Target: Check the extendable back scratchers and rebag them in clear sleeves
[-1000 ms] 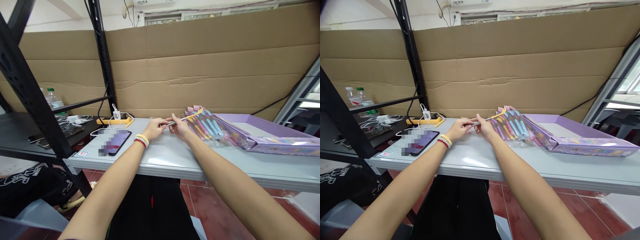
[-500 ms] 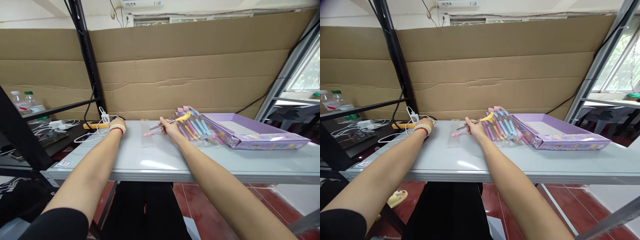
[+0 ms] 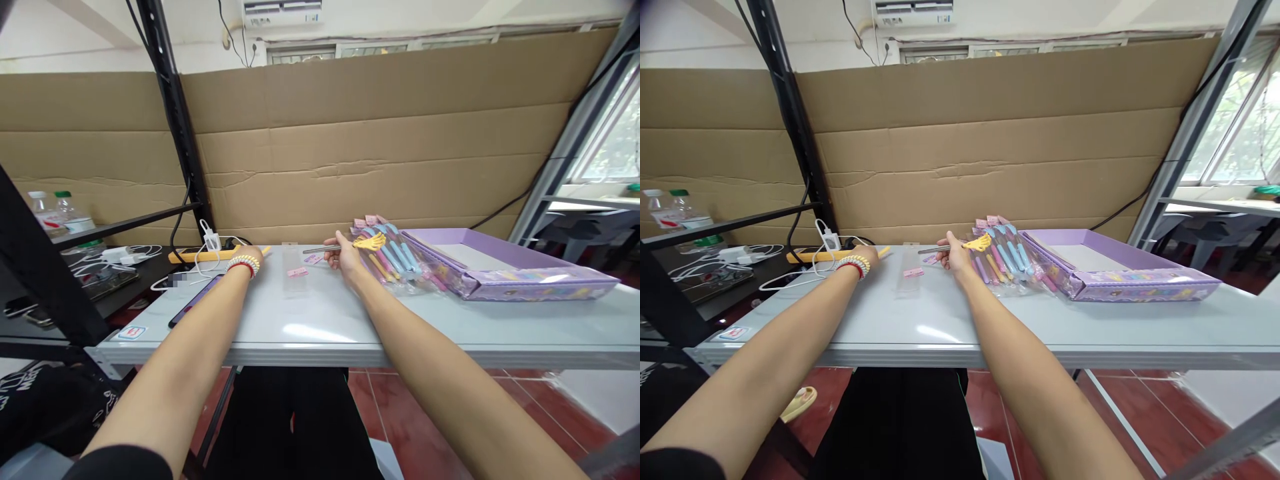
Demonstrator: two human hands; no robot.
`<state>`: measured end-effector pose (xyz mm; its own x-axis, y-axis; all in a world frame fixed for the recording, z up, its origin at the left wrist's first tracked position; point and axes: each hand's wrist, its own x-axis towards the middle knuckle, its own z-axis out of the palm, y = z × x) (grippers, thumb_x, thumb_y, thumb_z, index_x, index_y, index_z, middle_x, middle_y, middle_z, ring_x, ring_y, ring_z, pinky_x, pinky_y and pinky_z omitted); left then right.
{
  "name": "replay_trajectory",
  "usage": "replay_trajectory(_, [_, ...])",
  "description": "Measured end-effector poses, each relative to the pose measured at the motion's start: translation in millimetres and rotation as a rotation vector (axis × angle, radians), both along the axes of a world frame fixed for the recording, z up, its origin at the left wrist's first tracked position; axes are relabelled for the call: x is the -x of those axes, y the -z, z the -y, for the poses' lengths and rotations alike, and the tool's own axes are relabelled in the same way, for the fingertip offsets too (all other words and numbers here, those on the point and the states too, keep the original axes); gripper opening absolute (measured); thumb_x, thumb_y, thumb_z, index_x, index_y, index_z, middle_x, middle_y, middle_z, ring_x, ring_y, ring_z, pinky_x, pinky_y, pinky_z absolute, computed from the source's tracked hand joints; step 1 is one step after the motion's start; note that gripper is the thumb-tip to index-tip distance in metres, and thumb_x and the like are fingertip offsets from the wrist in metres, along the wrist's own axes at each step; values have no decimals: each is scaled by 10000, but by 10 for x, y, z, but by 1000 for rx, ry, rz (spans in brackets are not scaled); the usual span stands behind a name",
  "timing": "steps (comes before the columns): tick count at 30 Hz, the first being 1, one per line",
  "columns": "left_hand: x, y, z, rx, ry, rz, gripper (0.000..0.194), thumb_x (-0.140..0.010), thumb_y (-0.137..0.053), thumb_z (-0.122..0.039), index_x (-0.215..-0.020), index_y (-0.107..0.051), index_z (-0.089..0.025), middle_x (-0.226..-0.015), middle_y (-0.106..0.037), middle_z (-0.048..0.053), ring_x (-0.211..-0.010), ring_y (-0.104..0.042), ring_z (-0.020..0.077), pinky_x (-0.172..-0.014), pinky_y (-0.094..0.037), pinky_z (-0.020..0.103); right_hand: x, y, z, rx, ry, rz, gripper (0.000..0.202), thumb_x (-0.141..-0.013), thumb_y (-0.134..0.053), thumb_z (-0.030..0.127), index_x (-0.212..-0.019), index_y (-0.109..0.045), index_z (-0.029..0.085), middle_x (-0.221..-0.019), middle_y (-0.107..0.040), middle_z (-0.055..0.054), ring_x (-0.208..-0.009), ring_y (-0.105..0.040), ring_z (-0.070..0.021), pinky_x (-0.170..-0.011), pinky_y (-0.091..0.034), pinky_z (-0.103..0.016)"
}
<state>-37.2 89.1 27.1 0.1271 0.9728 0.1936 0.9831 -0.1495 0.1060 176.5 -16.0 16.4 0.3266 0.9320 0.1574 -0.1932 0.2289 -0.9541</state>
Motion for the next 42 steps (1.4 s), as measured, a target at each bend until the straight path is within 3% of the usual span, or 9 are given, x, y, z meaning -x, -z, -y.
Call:
replay_trajectory(3, [-142,49,197,-16,86,-40,314,-821,-509,-173,-1099,-640,-108,-1112,-661,227,-1033,-641,307,-820,-500,362,-52,-36,7,-15,67,-91,324,-890,-438,465,-738,-503,186,-451,-549,6,-332,-398,-81,-349,-249,-197])
replay_trajectory(10, [-360,134,538,-100,331,57,242,-863,-503,-208,-1096,-556,-172,-1007,-681,158,-929,-656,271,-758,-475,338,-63,-31,29,-41,68,-118,236,-855,-467,392,-744,-496,186,-470,-561,2,-350,-411,-86,-357,-263,-198])
replay_trajectory(13, [-371,156,557,-86,351,107,231,-861,-540,-269,-1069,-554,-169,-986,-682,148,-908,-654,269,-749,-473,332,-60,-28,34,-21,87,-103,200,-858,-435,332,-743,-499,183,-459,-554,-1,-352,-405,-88,-362,-262,-199])
replay_trajectory(17, [-348,184,550,-84,338,115,214,-866,-511,-219,-1065,-563,-163,-991,-682,143,-911,-653,260,-761,-468,323,-106,-7,7,-59,132,-106,207,-839,-436,352,-726,-494,189,-451,-544,1,-352,-405,-92,-364,-262,-202])
replay_trajectory(22, [-317,210,524,-69,338,127,250,-861,-461,-172,-1082,-579,-170,-1017,-684,147,-923,-646,268,-763,-468,335,-145,33,-25,-76,71,-83,208,-799,-456,371,-703,-496,190,-454,-543,-6,-367,-422,-100,-375,-278,-211])
replay_trajectory(29, [-236,223,452,-122,515,326,274,-878,-408,-189,-1055,-617,-188,-1045,-672,85,-967,-595,207,-866,-434,307,-156,26,-10,-2,90,-95,113,-696,-428,246,-634,-500,184,-392,-485,-8,-332,-370,-103,-359,-245,-223])
replay_trajectory(35, [-215,209,484,-49,603,525,292,-888,-354,-327,-846,-596,-170,-745,-593,3,-715,-531,160,-679,-416,274,-195,16,14,-95,-36,-146,170,-679,-437,318,-548,-453,211,-367,-434,-4,-316,-333,-108,-356,-227,-240])
replay_trajectory(42, [-220,146,552,-79,599,506,320,-851,-361,-351,-718,-595,-177,-638,-543,-11,-620,-470,143,-592,-341,267,-188,-41,79,-178,-110,-114,265,-740,-390,352,-507,-394,227,-341,-386,8,-299,-259,-99,-357,-199,-233])
